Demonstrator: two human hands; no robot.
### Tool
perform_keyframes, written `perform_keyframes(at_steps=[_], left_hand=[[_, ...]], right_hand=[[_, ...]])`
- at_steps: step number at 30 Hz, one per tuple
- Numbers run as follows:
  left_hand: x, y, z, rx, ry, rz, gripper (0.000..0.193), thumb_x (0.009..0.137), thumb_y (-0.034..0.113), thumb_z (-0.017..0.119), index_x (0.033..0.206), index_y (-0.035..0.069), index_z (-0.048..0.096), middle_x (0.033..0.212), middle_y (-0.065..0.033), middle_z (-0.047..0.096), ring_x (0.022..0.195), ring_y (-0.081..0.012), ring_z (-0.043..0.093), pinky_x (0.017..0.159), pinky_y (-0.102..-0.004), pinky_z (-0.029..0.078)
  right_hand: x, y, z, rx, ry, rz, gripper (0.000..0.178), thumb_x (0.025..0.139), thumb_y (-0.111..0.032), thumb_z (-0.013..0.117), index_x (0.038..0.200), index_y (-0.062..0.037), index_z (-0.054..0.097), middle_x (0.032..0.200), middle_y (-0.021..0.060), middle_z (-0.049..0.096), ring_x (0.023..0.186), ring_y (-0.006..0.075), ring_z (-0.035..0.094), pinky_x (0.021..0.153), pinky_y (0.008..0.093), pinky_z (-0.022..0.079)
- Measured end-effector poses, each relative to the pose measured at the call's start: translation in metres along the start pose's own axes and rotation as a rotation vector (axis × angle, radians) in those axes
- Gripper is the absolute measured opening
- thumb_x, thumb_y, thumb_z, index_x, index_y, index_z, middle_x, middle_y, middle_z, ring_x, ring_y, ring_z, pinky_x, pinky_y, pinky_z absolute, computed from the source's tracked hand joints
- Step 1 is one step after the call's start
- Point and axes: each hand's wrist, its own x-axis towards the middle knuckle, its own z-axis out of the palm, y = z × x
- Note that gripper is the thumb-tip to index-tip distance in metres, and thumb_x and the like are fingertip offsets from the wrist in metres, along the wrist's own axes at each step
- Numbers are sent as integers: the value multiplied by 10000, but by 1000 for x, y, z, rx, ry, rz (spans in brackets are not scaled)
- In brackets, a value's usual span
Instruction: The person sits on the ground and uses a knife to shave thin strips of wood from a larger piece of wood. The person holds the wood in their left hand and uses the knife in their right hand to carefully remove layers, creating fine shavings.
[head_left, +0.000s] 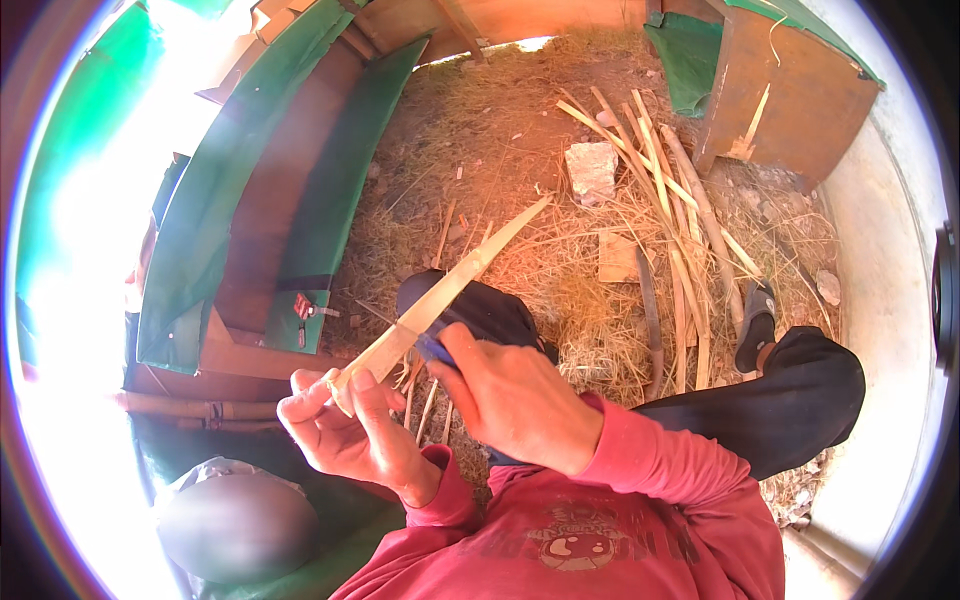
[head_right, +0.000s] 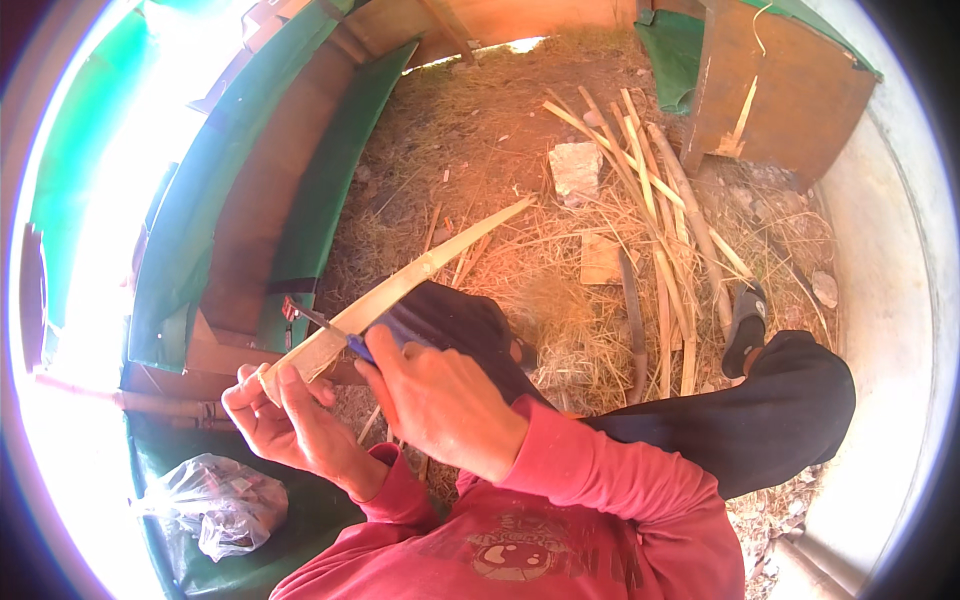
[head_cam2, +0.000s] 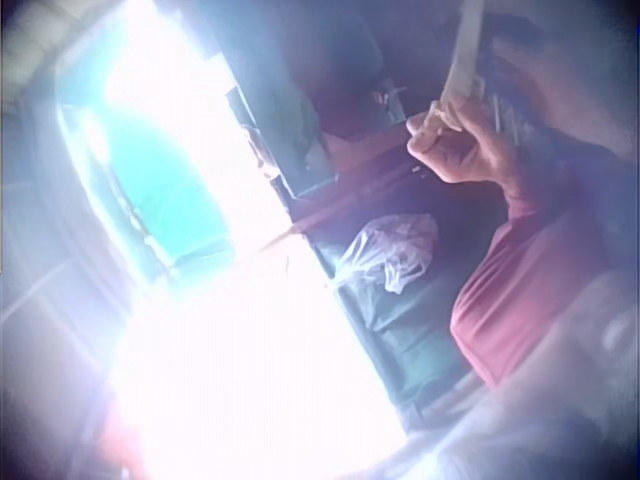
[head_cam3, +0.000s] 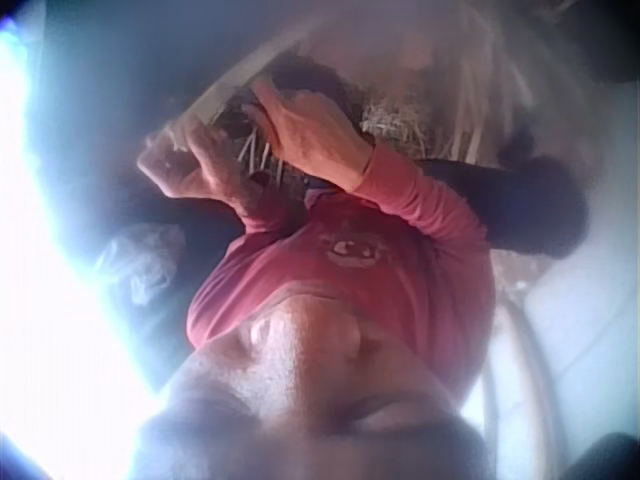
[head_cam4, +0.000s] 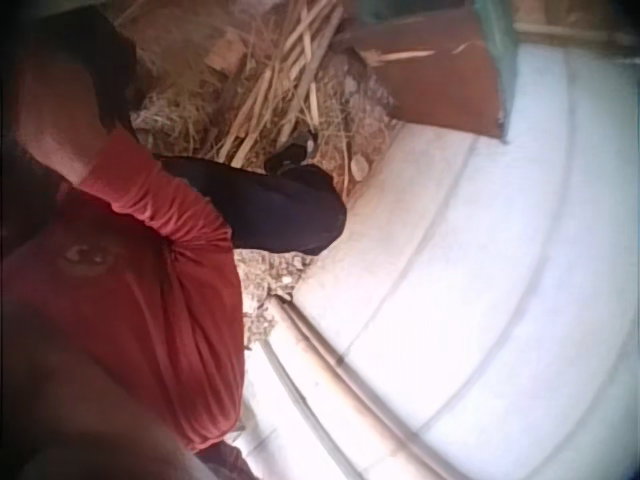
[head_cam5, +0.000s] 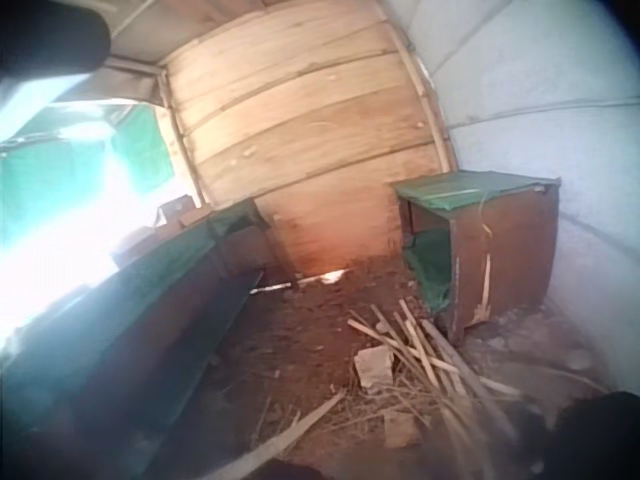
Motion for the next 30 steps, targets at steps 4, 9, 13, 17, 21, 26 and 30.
perform_keyframes(at_steps=[4, 9, 13, 17, 21, 26, 30], left_hand=[[-4, 5, 7, 7, 24, -18, 221, 856, -59, 616, 984, 18, 453, 777, -86, 451, 466, -80, 489, 444, -171, 336], [-2, 10, 9, 29, 49, -65, 216, 863, -59, 612, 978, 25, 450, 784, -88, 455, 486, -85, 497, 454, -171, 340], [-3, 5, 3, 15, 29, -45, 222, 861, -55, 624, 972, 26, 450, 823, -91, 464, 495, -96, 501, 455, -183, 358], [0, 7, 4, 26, 54, -81, 221, 860, -53, 630, 966, 25, 452, 831, -89, 458, 508, -97, 508, 453, -189, 372], [-5, 8, 2, -13, 15, -52, 222, 858, -56, 636, 958, 24, 455, 843, -87, 454, 516, -96, 511, 452, -189, 376], [-2, 7, -2, 33, 54, -90, 223, 854, -63, 642, 961, 20, 465, 864, -92, 464, 515, -96, 519, 442, -186, 368], [-5, 12, 0, 58, 14, -94, 230, 856, -52, 652, 994, 34, 490, 772, -63, 536, 523, -84, 534, 727, -247, 458]], right_hand=[[3, 18, 9, -252, 69, 28, 211, 966, -237, 527, 956, -40, 450, 585, 169, 572, 505, 383, 591, 419, 466, 458], [4, 16, 12, -317, 99, 28, 193, 969, -229, 516, 953, -46, 457, 570, 165, 571, 486, 376, 591, 419, 461, 475], [2, 28, 20, -288, 93, 46, 191, 972, -235, 503, 951, -51, 457, 588, 174, 585, 494, 382, 598, 424, 466, 480], [4, 31, 17, -376, 118, 36, 198, 966, -240, 514, 957, -49, 463, 544, 167, 568, 491, 378, 600, 429, 462, 485], [9, 46, 20, -392, 203, -8, 189, 967, -241, 515, 952, -57, 477, 522, 164, 560, 487, 371, 601, 432, 458, 482], [10, 40, 21, -384, 179, 24, 198, 966, -258, 517, 970, -63, 488, 528, 167, 562, 474, 375, 589, 428, 464, 467], [13, 73, 24, -376, 184, 72, 211, 976, -259, 507, 986, -48, 501, 511, 170, 548, 442, 355, 574, 403, 445, 457]])
